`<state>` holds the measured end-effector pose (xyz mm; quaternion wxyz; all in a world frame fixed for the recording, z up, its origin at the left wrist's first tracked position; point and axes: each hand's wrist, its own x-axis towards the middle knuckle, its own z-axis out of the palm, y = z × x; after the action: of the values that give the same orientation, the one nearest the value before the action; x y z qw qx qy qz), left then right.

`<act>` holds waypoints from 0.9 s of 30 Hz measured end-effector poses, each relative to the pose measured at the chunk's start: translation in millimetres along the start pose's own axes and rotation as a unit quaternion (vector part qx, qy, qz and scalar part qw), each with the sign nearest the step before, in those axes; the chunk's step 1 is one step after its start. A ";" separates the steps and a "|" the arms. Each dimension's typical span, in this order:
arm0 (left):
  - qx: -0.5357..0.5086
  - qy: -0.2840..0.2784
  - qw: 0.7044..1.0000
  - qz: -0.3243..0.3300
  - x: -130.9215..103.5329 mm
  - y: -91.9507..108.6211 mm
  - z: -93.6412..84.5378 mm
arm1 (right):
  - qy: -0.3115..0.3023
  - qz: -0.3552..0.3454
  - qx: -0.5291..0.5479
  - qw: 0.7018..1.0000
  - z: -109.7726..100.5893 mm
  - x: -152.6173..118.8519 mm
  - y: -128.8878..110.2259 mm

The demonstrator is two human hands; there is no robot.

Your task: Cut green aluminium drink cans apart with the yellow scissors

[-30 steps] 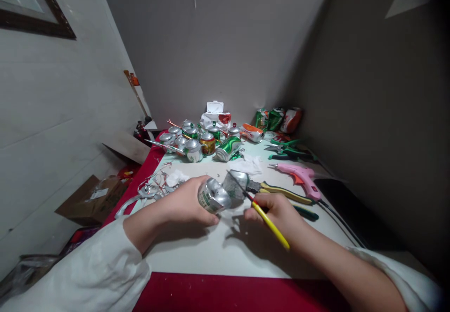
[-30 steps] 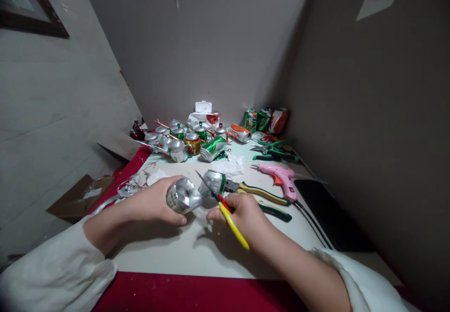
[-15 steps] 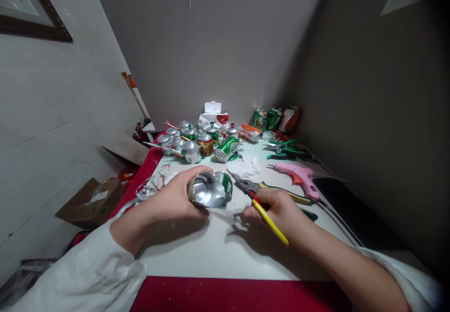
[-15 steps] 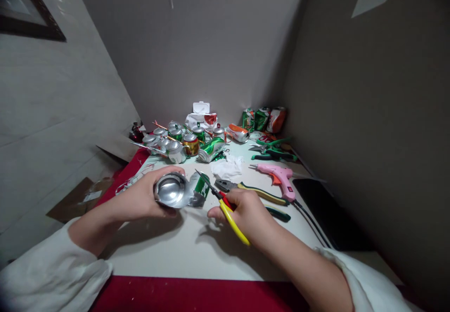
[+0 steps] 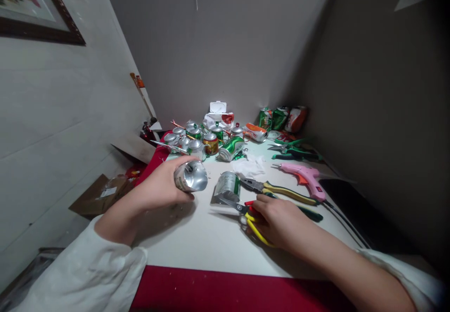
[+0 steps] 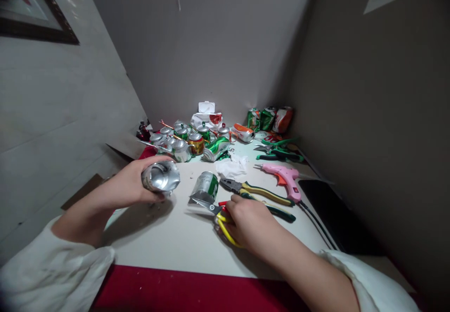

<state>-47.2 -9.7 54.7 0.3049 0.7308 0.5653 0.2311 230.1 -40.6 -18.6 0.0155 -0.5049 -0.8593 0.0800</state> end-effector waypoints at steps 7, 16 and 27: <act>0.010 -0.004 1.000 0.010 -8.6 3.4 -7.3 | 0.019 -0.004 -0.017 1.000 4.3 -3.2 3.0; 0.038 -0.033 0.998 -0.028 -17.8 12.0 -15.5 | 0.006 -0.006 0.008 1.000 0.0 -5.0 3.1; 0.195 0.160 0.962 -0.103 -12.1 -69.8 -105.8 | -0.002 0.002 0.018 1.000 -4.1 -9.0 2.9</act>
<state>-170.3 10.3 80.3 0.0845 0.6670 0.7133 0.1980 237.5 -46.6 -14.5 0.0227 -0.5060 -0.8568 0.0969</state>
